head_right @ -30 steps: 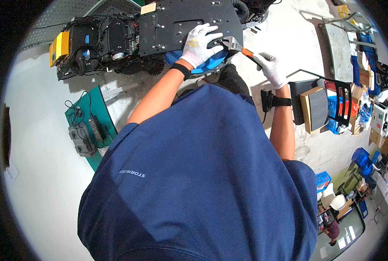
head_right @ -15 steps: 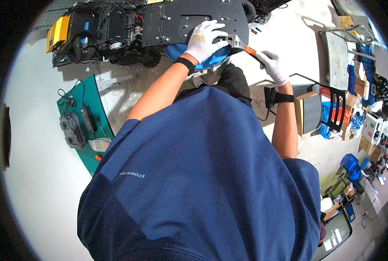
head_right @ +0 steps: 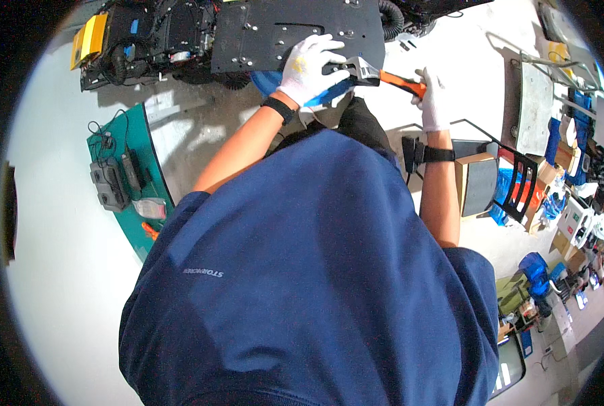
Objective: Using pliers and a screwdriver to assemble or repair parts on an industrial machine with a blue dome.
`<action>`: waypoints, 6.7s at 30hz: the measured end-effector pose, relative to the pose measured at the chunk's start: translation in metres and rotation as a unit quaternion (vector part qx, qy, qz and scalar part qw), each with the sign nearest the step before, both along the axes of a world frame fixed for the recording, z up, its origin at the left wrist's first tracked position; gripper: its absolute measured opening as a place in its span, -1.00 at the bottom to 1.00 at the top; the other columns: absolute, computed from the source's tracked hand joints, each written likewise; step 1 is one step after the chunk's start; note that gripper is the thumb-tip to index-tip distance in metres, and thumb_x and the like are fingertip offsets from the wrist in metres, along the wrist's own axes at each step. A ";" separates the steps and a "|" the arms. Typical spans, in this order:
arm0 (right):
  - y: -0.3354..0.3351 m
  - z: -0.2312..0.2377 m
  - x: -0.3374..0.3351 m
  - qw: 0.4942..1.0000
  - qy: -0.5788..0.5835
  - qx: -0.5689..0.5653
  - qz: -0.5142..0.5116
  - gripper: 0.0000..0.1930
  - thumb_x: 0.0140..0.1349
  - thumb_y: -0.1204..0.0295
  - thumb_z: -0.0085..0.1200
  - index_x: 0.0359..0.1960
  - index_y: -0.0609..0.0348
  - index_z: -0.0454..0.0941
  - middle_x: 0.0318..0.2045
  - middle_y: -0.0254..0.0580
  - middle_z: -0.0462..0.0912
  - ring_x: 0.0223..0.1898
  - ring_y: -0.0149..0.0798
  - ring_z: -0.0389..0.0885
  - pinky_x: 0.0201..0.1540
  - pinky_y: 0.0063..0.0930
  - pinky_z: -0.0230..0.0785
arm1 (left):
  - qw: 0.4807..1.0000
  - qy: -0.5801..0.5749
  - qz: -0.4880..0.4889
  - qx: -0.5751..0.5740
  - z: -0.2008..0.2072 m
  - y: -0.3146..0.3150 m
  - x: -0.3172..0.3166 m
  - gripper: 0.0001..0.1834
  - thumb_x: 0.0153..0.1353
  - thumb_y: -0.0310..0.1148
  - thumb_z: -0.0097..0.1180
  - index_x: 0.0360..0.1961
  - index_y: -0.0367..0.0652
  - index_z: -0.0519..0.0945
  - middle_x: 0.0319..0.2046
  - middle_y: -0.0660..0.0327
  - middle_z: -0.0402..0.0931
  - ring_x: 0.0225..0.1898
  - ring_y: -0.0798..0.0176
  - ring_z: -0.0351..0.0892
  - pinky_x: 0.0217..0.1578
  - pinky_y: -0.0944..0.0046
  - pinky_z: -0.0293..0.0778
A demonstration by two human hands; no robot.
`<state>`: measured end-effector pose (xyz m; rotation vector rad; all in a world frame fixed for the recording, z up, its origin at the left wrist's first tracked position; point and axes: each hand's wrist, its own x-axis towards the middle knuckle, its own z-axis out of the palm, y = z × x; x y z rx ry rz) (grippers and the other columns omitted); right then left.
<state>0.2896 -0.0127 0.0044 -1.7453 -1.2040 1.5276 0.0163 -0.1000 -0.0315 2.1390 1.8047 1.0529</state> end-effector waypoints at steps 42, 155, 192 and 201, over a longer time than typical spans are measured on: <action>0.155 0.032 -0.090 0.893 0.185 0.158 0.379 -0.77 0.38 0.44 -0.01 -0.01 0.18 0.60 -0.30 -0.35 0.68 -0.53 -0.66 0.41 -0.46 -0.76 0.35 | 0.950 -0.014 0.283 -0.130 0.033 0.009 0.074 -0.07 -0.20 -0.03 0.45 0.24 -0.13 0.39 0.05 0.02 0.45 0.14 -0.09 0.33 0.19 -0.04 0.23; -0.013 0.027 -0.001 0.920 -0.137 0.107 0.350 -0.73 0.23 0.32 0.19 -0.16 0.27 0.64 -0.50 -0.27 0.63 -0.52 -0.51 0.50 -0.45 -0.57 0.38 | 1.000 0.021 -0.009 -0.008 0.005 0.007 -0.001 -0.83 -0.03 -0.14 0.29 -0.37 0.17 0.73 -0.08 0.51 0.58 0.09 0.26 0.42 0.01 0.14 0.36; 0.169 0.054 -0.190 0.546 -0.168 0.281 0.771 -0.57 0.17 0.09 0.24 -0.49 0.30 0.67 -0.71 -0.05 0.52 -0.65 -0.20 0.50 -0.47 -0.30 0.38 | 0.980 -0.023 0.174 -0.097 0.031 0.003 0.010 0.04 -0.30 0.18 0.40 0.24 -0.08 0.37 0.25 0.15 0.32 0.25 0.04 0.29 0.31 0.03 0.16; 0.135 0.065 -0.265 0.371 -0.128 0.403 0.827 -0.60 0.27 0.07 0.12 -0.42 0.23 0.60 -0.66 -0.02 0.51 -0.59 -0.09 0.50 -0.42 -0.24 0.33 | 0.980 -0.015 0.201 0.006 0.014 0.007 0.012 -0.61 0.10 -0.21 0.08 -0.07 -0.13 0.61 -0.01 0.18 0.57 0.09 0.08 0.46 0.16 0.10 0.30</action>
